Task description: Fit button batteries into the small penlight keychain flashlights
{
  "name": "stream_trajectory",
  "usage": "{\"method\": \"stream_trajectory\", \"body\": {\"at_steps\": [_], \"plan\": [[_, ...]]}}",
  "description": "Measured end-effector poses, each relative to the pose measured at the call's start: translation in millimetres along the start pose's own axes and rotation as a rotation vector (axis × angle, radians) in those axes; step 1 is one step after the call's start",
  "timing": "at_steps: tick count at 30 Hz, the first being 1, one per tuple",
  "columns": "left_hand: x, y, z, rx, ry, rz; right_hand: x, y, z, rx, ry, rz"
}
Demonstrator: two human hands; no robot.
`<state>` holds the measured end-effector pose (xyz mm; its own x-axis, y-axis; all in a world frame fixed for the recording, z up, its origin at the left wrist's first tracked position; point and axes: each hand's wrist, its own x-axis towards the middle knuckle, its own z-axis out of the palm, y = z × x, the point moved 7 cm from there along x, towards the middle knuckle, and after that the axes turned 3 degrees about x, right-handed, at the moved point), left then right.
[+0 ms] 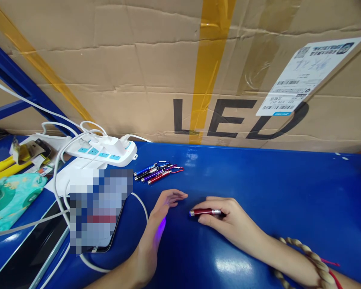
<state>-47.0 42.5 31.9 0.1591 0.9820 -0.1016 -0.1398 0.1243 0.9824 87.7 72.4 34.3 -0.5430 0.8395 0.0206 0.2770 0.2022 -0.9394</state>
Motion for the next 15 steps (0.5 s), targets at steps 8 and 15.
{"method": "stream_trajectory", "body": {"at_steps": [8, 15], "plan": [[-0.3, -3.0, -2.4, -0.021, 0.017, -0.010, 0.1, 1.4, -1.3, 0.013, -0.002, 0.006], [0.7, -4.0, -1.8, -0.021, 0.003, -0.006, 0.5, 3.3, 0.6, 0.007, -0.011, 0.056]]}}
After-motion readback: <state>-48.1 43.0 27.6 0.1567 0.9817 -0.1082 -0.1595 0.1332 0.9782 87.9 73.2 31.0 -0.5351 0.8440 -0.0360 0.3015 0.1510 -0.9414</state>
